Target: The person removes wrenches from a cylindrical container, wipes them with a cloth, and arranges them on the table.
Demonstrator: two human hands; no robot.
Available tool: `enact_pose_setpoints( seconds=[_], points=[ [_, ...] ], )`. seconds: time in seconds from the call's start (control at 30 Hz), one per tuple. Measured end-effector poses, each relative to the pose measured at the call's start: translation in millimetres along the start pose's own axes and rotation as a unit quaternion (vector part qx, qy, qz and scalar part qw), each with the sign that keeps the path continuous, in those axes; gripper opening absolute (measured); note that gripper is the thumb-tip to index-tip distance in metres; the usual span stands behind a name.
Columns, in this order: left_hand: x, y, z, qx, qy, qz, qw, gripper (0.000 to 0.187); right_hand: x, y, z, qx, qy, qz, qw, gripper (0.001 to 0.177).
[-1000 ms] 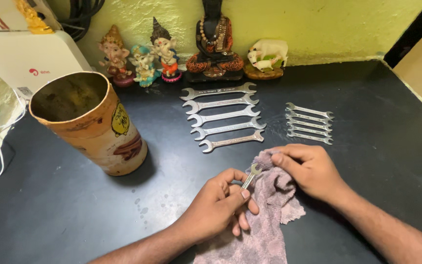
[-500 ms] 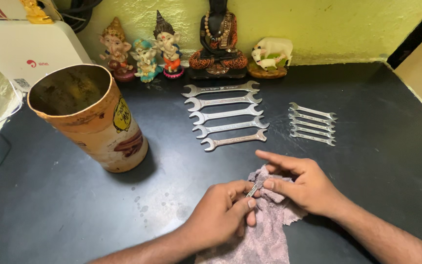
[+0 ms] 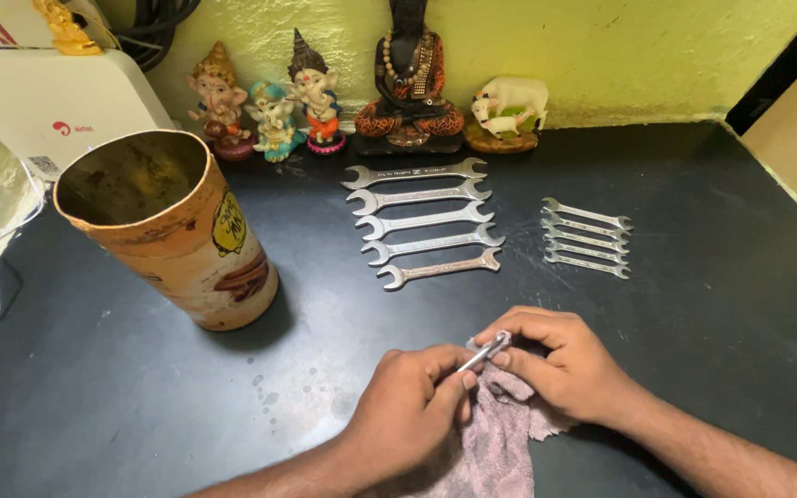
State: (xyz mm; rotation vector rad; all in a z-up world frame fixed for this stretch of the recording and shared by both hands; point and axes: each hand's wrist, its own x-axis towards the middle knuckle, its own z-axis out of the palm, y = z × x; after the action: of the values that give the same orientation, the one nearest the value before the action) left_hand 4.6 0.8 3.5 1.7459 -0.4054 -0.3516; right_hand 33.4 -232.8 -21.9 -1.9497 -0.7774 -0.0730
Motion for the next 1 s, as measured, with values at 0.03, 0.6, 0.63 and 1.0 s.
enact_pose_setpoints(
  seconds=[0.03,0.6,0.63,1.0],
  points=[
    [-0.6,0.3,0.3,0.0,0.0,0.0,1.0,0.018,-3.1,4.9,0.9,0.0,0.0,0.0,1.0,0.023],
    [1.0,-5.4,-1.4,0.054,0.061,0.091,0.992,0.017,-4.2,-4.9,4.4,-0.049,0.031,0.226,0.972,0.033],
    [1.6,-5.9,-1.1,0.055,0.061,0.091,0.992,0.017,-4.0,-2.5,6.0,-0.049,0.032,0.226,0.972,0.033],
    [4.9,-13.3,1.3,-0.008,0.074,0.031,0.997,0.021,-3.6,-5.8,-2.9,0.019,0.045,-0.015,0.999,0.041]
  ],
)
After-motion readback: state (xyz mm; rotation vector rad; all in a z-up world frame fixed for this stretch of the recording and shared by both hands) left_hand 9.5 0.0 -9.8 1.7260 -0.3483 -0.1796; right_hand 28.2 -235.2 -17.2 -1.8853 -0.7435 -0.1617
